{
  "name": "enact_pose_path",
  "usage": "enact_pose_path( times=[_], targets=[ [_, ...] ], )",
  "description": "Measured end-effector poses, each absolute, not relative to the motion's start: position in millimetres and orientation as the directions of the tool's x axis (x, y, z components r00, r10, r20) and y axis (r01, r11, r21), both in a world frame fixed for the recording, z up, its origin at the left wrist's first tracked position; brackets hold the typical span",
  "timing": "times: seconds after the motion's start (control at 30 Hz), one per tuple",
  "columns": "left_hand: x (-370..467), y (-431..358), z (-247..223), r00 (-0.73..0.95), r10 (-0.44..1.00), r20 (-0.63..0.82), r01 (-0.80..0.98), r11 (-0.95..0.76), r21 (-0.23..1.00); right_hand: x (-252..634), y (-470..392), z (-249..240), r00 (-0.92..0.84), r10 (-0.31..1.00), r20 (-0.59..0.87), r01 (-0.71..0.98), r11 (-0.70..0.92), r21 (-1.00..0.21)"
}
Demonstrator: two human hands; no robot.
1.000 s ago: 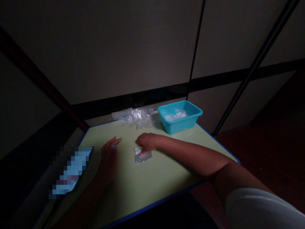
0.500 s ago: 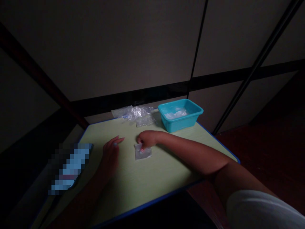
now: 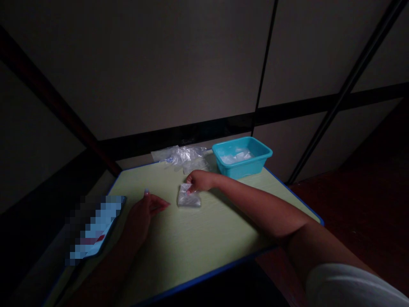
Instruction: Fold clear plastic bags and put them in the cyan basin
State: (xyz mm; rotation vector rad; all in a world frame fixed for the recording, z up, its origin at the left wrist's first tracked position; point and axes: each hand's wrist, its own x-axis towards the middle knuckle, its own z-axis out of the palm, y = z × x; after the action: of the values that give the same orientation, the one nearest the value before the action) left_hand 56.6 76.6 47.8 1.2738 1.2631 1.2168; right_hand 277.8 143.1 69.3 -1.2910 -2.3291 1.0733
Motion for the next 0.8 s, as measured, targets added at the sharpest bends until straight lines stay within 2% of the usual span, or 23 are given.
enact_pose_path(
  times=[0.1, 0.23, 0.33, 0.47, 0.6, 0.7, 0.8],
  targets=[
    [57, 75, 52, 0.002, 0.998, -0.066, 0.007, 0.066, 0.998, 279, 143, 71, -0.545, 0.834, -0.082, 0.58, 0.305, -0.755],
    [60, 71, 54, 0.152, 0.941, -0.301, 0.0, 0.305, 0.952, 279, 145, 70, -0.509, 0.86, -0.034, 0.503, 0.266, -0.822],
    [63, 69, 55, 0.236, 0.896, -0.375, -0.003, 0.387, 0.922, 275, 145, 68, -0.477, 0.879, 0.002, 0.425, 0.232, -0.875],
    [64, 67, 53, 0.326, 0.85, -0.414, -0.072, 0.459, 0.885, 266, 140, 68, -0.455, 0.89, 0.038, 0.313, 0.2, -0.929],
    [63, 67, 47, 0.408, 0.837, -0.365, -0.169, 0.462, 0.871, 256, 132, 69, -0.447, 0.892, 0.075, 0.16, 0.162, -0.974],
    [62, 68, 42, 0.478, 0.825, -0.303, -0.22, 0.446, 0.868, 248, 127, 67, -0.415, 0.905, 0.09, 0.163, 0.171, -0.972],
    [61, 70, 37, 0.465, 0.843, -0.271, -0.285, 0.432, 0.856, 240, 122, 62, -0.396, 0.913, 0.101, 0.202, 0.194, -0.96]
  ],
)
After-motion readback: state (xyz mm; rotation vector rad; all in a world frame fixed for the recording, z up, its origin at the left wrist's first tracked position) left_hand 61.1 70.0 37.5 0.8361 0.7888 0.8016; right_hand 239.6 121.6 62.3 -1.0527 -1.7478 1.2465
